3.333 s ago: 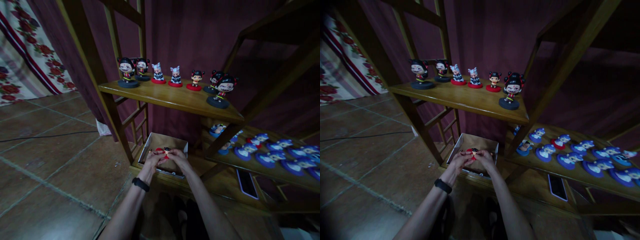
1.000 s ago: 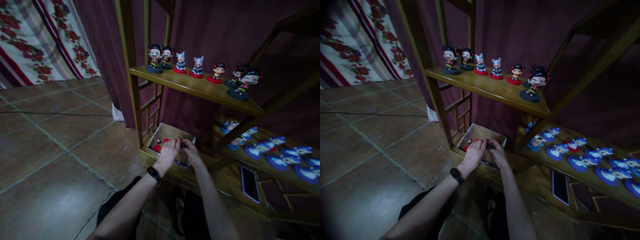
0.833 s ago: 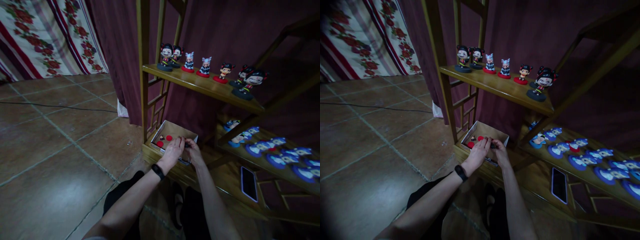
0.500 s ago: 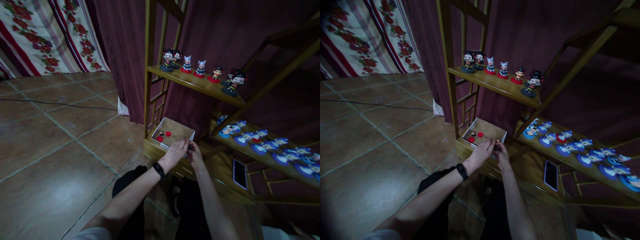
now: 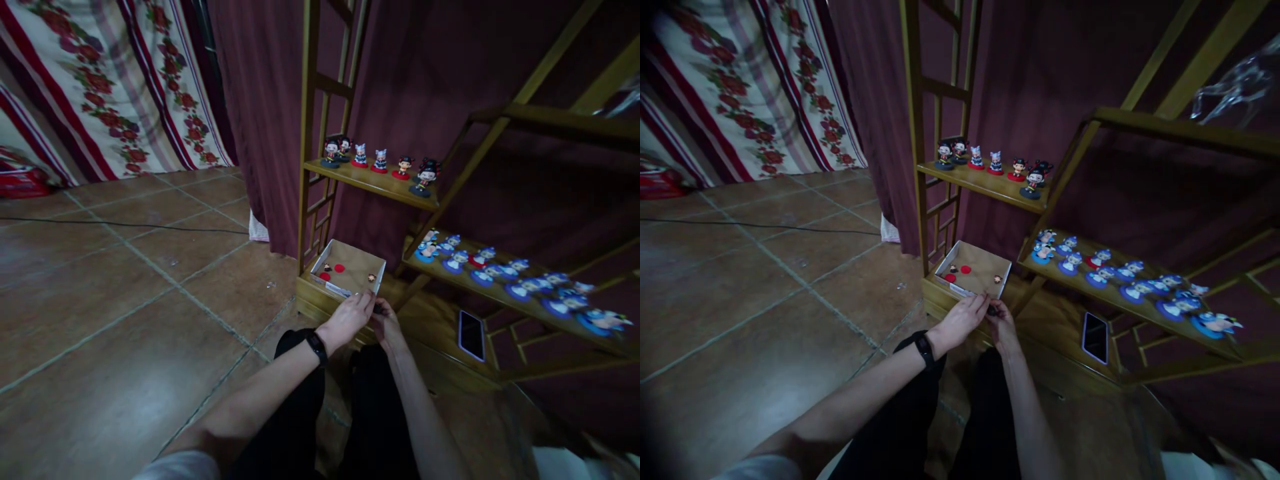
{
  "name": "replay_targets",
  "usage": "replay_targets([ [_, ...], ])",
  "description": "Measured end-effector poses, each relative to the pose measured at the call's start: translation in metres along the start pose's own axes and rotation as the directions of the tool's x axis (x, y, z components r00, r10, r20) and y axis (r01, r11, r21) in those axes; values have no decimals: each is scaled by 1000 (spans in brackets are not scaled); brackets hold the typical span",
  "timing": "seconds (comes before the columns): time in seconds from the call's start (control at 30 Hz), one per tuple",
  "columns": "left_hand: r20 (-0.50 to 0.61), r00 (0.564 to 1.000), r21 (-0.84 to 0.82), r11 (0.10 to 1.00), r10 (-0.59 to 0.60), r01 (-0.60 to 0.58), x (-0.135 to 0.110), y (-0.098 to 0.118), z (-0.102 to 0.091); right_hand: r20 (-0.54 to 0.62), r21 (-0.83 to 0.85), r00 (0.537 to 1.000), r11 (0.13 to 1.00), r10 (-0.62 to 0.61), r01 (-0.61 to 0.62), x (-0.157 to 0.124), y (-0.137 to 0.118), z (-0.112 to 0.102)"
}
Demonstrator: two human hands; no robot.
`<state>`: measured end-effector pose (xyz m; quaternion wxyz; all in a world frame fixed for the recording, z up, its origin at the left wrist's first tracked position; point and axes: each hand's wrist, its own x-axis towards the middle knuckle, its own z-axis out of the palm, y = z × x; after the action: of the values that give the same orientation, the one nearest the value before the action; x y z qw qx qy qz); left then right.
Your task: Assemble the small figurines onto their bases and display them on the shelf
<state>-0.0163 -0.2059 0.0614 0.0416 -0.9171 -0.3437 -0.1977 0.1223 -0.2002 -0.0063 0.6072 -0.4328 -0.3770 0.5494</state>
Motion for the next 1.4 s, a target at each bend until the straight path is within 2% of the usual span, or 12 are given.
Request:
replay_targets([
  [0.1,1,996,-114,989,-91,91,-8,6,0,8,17,1000,1000,5,-5,-11,1,3],
  [0.17,7,979,-242,950,-203,199,-14,7,5,39,17,998,999,42,-43,-18,0,5],
  [0.3,30,887,-531,744,-462,405,-24,-1,27,152,32,982,993,109,-115,-29,-1,11],
  [0.4,166,817,-726,492,-553,481,-31,-13,48,171,-16,972,987,159,-159,-29,5,14],
  [0.5,291,781,-885,155,-552,439,-38,-23,63,149,-29,967,979,205,-203,-23,14,18],
  [0.63,457,706,-887,-215,-541,409,-47,-31,67,143,-27,959,970,245,-243,-15,23,23],
  [0.73,536,660,-843,-380,-526,382,-51,-37,64,142,-30,961,972,236,-234,-13,27,26],
  [0.9,587,624,-806,-447,-516,388,-51,-45,61,128,-69,963,971,235,-228,-7,35,28],
  [1.13,581,646,-808,-448,-496,382,-48,-44,58,76,-124,978,975,194,-184,-1,39,27],
  [1.3,508,640,-858,-406,-576,315,-47,-41,60,69,-53,981,983,179,-175,-1,37,29],
  [1.4,442,653,-897,-321,-615,305,-47,-39,57,92,29,980,983,176,-180,0,38,29],
])
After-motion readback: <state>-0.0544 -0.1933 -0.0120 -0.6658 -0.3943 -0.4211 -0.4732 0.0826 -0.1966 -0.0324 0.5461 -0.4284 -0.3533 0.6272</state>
